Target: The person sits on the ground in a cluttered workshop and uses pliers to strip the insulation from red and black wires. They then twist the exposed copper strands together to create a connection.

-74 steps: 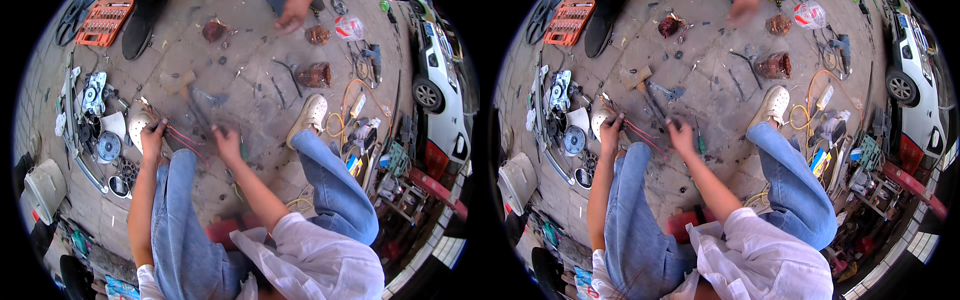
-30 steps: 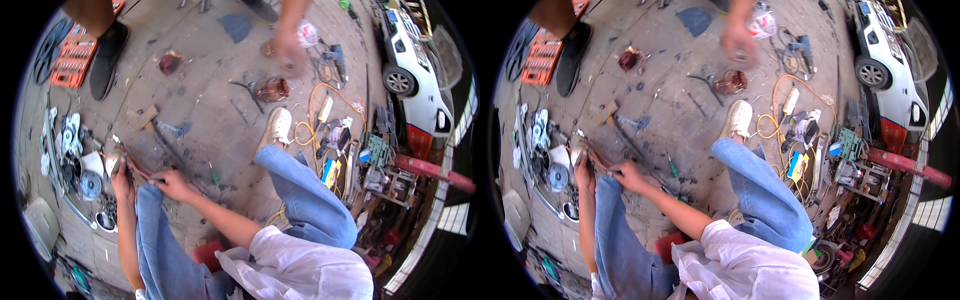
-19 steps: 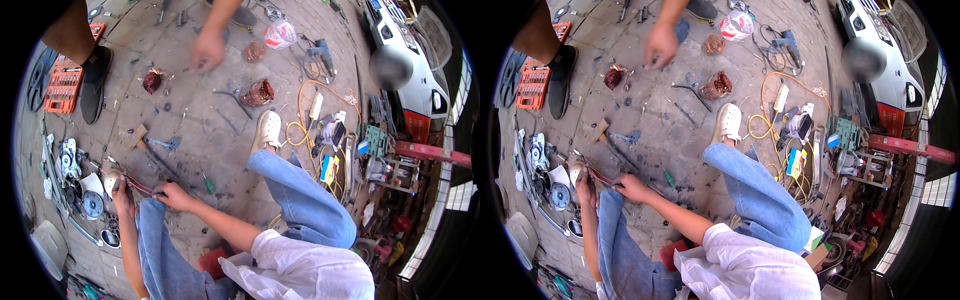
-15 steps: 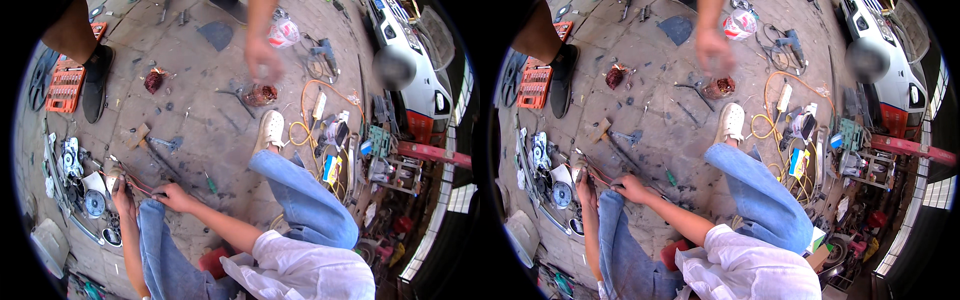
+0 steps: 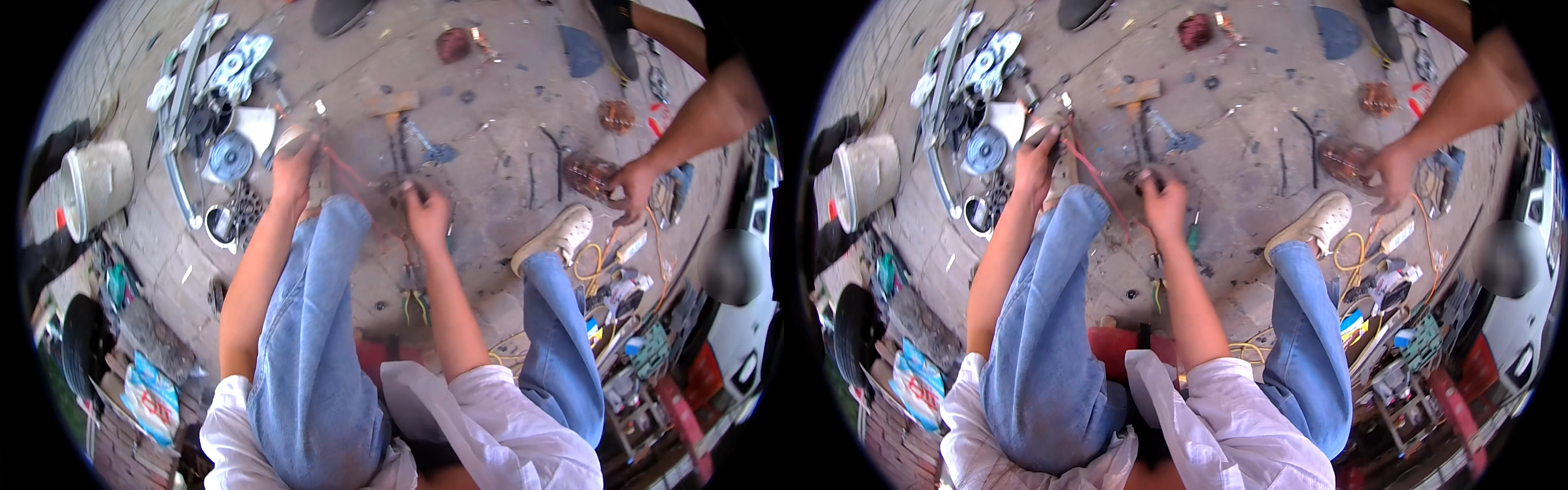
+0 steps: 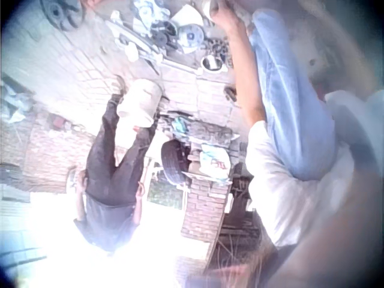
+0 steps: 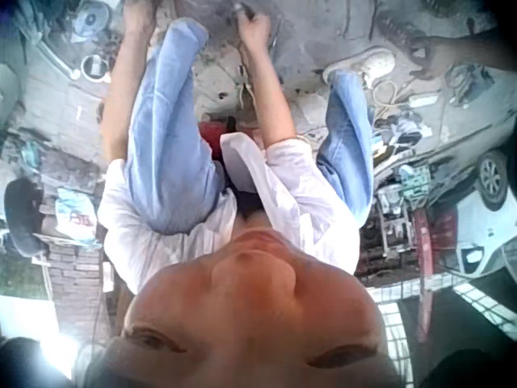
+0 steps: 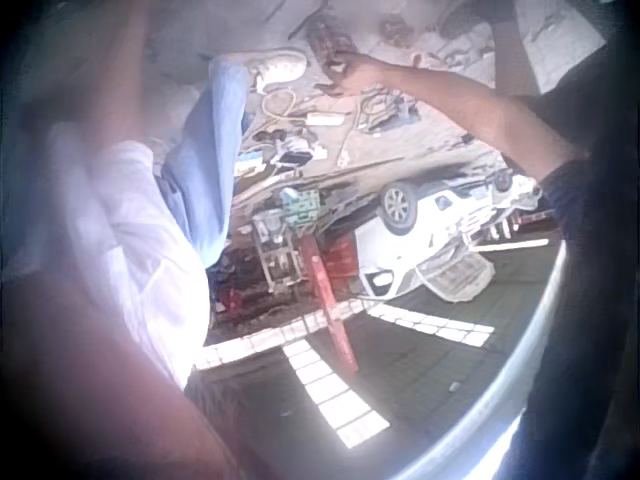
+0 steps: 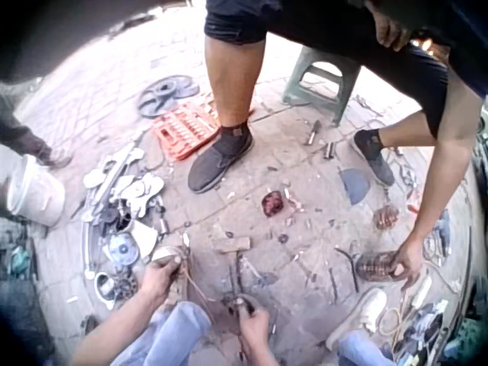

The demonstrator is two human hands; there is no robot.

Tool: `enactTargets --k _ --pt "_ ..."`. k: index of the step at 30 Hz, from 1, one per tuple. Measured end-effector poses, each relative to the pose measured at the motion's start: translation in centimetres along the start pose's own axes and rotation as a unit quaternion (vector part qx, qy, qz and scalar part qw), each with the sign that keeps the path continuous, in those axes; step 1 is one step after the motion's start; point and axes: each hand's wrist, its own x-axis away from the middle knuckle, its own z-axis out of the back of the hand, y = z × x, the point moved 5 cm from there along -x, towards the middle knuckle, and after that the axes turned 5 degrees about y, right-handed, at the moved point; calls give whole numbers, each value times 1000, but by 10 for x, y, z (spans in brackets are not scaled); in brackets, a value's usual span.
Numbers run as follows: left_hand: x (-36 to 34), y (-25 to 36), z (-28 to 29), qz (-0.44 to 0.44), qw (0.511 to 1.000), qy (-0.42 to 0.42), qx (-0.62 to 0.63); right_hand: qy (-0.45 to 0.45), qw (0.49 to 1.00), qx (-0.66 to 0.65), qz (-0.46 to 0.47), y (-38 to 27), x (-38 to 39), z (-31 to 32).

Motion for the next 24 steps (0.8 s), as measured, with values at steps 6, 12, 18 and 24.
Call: enactTargets --k 6,12,18,24 --pt "5 8 2 -41 999 -15 1 88 978 159 100 3 -65 21" --pt "4 8 -11 -41 997 -39 -56 124 895 380 197 -21 -103 5" --pt "-23 14 -68 -99 972 -149 -155 72 888 426 158 -20 -109 -1" --pt "-67 1 -115 -171 930 -192 -262 128 888 350 269 -27 -99 3"
